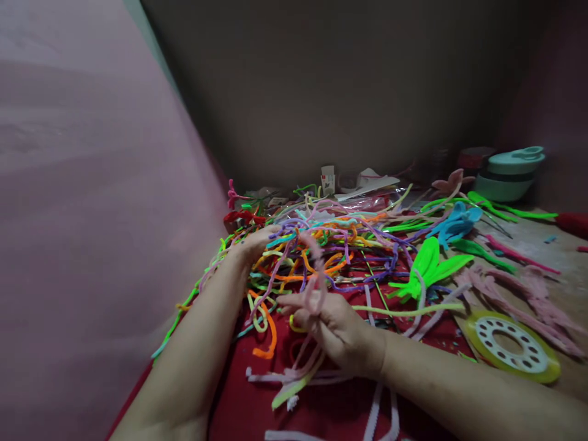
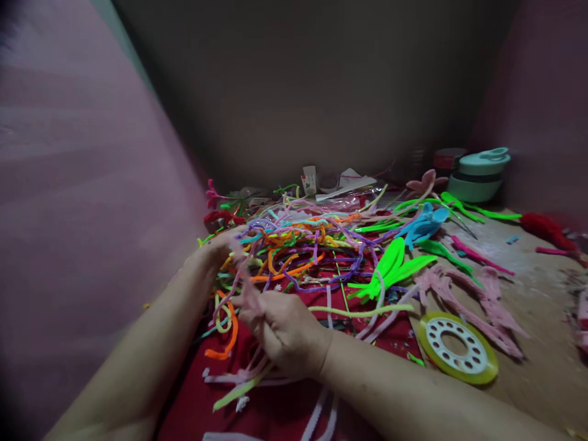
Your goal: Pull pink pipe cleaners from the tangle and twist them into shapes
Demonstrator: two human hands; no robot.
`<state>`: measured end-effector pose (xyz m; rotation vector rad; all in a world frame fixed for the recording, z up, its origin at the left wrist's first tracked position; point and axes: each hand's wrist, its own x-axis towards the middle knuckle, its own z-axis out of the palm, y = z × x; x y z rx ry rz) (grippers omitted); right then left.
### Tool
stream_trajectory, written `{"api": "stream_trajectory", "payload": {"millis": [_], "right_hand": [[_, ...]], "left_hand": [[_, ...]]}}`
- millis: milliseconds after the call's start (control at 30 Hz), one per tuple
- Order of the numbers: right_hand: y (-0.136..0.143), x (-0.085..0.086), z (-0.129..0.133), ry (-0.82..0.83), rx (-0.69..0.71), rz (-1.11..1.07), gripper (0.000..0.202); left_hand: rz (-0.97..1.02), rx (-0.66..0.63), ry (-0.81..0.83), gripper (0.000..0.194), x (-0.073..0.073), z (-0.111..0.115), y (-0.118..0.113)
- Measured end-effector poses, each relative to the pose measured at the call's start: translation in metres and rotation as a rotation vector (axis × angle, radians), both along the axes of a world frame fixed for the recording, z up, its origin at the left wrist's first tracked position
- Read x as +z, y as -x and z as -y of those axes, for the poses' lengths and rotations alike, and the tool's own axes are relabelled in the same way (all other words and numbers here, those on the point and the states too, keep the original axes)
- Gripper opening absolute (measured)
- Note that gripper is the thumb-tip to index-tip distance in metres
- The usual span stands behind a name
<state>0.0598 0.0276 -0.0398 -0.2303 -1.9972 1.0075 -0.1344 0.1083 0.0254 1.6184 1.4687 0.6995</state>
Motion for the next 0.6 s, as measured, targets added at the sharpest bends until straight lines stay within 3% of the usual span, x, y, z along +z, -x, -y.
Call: {"api": "stream_trajectory", "payload": {"millis": [133, 233, 467, 600], "right_hand": [[0.0, 0.004, -0.004, 0.535, -0.117, -0.181, 0.037], [0.002, 0.008, -0.01, 0.823, -0.124, -0.29, 0.039], [0.004, 0.005, -0.026, 1.095, -0.158, -0.504, 0.033], [0.003, 0.003, -0.03, 1.191, -0.153, -0.555, 0.028]], "left_hand": [[0.082, 0.037, 0.081, 0.031, -0.006, -0.002, 0.002], [0.113, 0.043, 0.112, 0.03, -0.007, -0.001, 0.001], [0.108, 0.046, 0.109, 0.022, -0.003, 0.001, -0.001], [0.102, -0.013, 0.114, 0.027, -0.005, -0.002, 0.0]]}}
